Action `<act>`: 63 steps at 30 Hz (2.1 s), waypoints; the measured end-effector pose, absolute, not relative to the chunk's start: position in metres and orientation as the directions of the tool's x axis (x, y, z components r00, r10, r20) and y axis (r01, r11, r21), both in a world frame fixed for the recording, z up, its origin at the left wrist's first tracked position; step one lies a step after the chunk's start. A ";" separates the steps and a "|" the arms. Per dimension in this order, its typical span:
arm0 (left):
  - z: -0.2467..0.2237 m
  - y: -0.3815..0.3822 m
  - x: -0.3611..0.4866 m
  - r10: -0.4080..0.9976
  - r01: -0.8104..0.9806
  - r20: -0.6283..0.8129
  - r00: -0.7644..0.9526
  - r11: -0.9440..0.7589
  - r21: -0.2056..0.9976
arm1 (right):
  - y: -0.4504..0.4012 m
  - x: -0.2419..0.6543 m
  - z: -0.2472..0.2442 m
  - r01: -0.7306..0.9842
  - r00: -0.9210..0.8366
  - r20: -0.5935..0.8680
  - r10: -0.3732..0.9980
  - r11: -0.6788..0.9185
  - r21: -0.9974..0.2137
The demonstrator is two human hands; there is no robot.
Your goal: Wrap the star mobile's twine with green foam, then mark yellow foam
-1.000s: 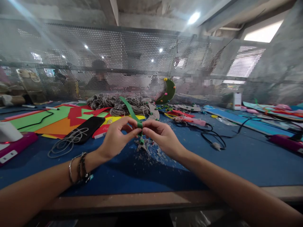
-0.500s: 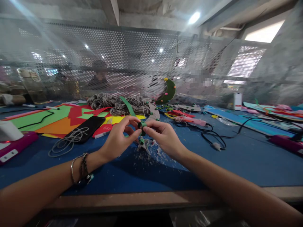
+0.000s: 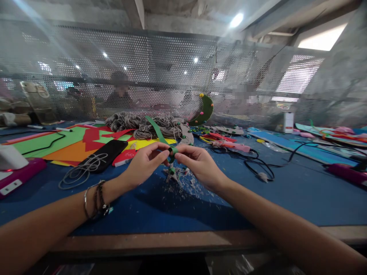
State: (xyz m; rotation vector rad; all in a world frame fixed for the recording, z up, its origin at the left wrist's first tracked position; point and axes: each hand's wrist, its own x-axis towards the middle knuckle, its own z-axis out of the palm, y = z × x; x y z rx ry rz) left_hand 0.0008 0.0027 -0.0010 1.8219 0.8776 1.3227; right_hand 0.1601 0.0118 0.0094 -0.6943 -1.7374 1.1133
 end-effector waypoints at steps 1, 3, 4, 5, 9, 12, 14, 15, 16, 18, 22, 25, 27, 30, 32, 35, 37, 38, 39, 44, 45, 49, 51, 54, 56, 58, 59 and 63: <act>-0.001 0.003 0.001 0.849 0.097 0.474 0.235 -0.506 0.857 | 0.011 0.160 0.010 -0.023 -0.409 0.396 0.822 0.425 -0.905; -0.001 0.005 0.001 0.862 0.058 0.458 0.215 -0.480 0.875 | 0.011 0.160 0.010 -0.026 -0.409 0.383 0.828 0.409 -0.912; -0.002 0.005 0.000 0.869 0.036 0.450 0.206 -0.467 0.884 | 0.010 0.159 0.011 -0.025 -0.411 0.375 0.831 0.401 -0.916; -0.002 0.006 0.000 0.876 0.011 0.439 0.201 -0.451 0.893 | 0.010 0.159 0.011 -0.021 -0.415 0.368 0.832 0.396 -0.918; -0.003 0.006 0.000 0.904 -0.104 0.376 0.201 -0.362 0.926 | 0.009 0.159 0.011 0.007 -0.435 0.368 0.822 0.411 -0.911; -0.002 0.005 0.000 0.914 -0.160 0.344 0.216 -0.314 0.936 | 0.010 0.159 0.011 0.020 -0.432 0.382 0.817 0.432 -0.902; -0.002 0.005 0.001 0.913 -0.173 0.339 0.225 -0.305 0.936 | 0.010 0.159 0.011 0.016 -0.427 0.402 0.810 0.451 -0.892; -0.001 0.005 0.001 0.910 -0.172 0.344 0.231 -0.310 0.935 | 0.010 0.159 0.012 0.014 -0.424 0.412 0.806 0.461 -0.887; -0.001 0.005 0.001 0.905 -0.165 0.353 0.238 -0.321 0.933 | 0.011 0.160 0.012 0.013 -0.422 0.421 0.803 0.470 -0.883; -0.001 0.005 0.002 0.892 -0.134 0.377 0.248 -0.354 0.926 | 0.011 0.160 0.011 0.022 -0.423 0.428 0.799 0.481 -0.877; 0.000 0.005 0.002 0.874 -0.040 0.425 0.236 -0.428 0.903 | 0.013 0.161 0.010 0.049 -0.423 0.426 0.800 0.490 -0.870; 0.001 0.006 0.001 0.857 -0.003 0.459 0.233 -0.472 0.882 | 0.014 0.161 0.009 0.047 -0.434 0.428 0.793 0.495 -0.868; 0.001 0.005 0.000 0.847 0.010 0.482 0.222 -0.496 0.868 | 0.013 0.162 0.009 0.053 -0.446 0.434 0.783 0.507 -0.860; 0.000 0.005 -0.001 0.825 0.062 0.533 0.187 -0.552 0.832 | 0.012 0.162 0.010 0.072 -0.463 0.450 0.764 0.538 -0.840; 0.000 0.003 -0.001 0.795 0.105 0.581 0.177 -0.602 0.792 | 0.011 0.162 0.011 0.073 -0.470 0.464 0.751 0.557 -0.827; 0.000 0.001 -0.001 0.722 0.188 0.662 0.201 -0.692 0.697 | 0.011 0.162 0.012 0.065 -0.474 0.470 0.745 0.561 -0.825; -0.001 0.001 -0.002 0.685 0.229 0.691 0.230 -0.728 0.646 | 0.012 0.162 0.011 0.056 -0.475 0.461 0.750 0.549 -0.834; -0.001 0.000 -0.002 0.677 0.238 0.694 0.244 -0.736 0.634 | 0.012 0.162 0.011 0.051 -0.474 0.459 0.751 0.544 -0.838; -0.002 0.000 -0.002 0.675 0.239 0.693 0.255 -0.738 0.631 | 0.012 0.162 0.011 0.046 -0.471 0.459 0.753 0.541 -0.840; -0.003 0.000 -0.003 0.572 0.299 0.768 0.287 -0.816 0.495 | 0.012 0.162 0.011 0.067 -0.476 0.465 0.746 0.558 -0.827; -0.002 0.001 -0.003 0.531 0.348 0.789 0.310 -0.835 0.426 | 0.012 0.162 0.011 0.079 -0.483 0.463 0.743 0.564 -0.822; 0.001 0.002 -0.006 0.427 0.504 0.820 0.382 -0.839 0.202 | 0.011 0.161 0.010 0.125 -0.479 0.445 0.756 0.561 -0.819; 0.001 0.003 -0.007 0.420 0.529 0.825 0.377 -0.829 0.180 | 0.010 0.161 0.010 0.141 -0.466 0.437 0.770 0.552 -0.822; 0.001 0.004 -0.007 0.440 0.532 0.822 0.362 -0.822 0.206 | 0.010 0.161 0.010 0.159 -0.465 0.436 0.770 0.558 -0.815; 0.002 0.004 -0.006 0.493 0.491 0.811 0.315 -0.816 0.306 | 0.011 0.162 0.009 0.186 -0.474 0.475 0.742 0.611 -0.769; 0.003 0.003 -0.005 0.572 0.400 0.781 0.251 -0.796 0.455 | 0.014 0.164 0.008 0.250 -0.487 0.548 0.680 0.710 -0.658; 0.004 0.002 -0.004 0.613 0.342 0.758 0.224 -0.778 0.528 | 0.015 0.164 0.008 0.293 -0.498 0.584 0.641 0.758 -0.583; 0.008 -0.001 -0.001 0.738 0.103 0.657 0.153 -0.673 0.732 | 0.018 0.168 0.011 0.416 -0.518 0.645 0.563 0.824 -0.385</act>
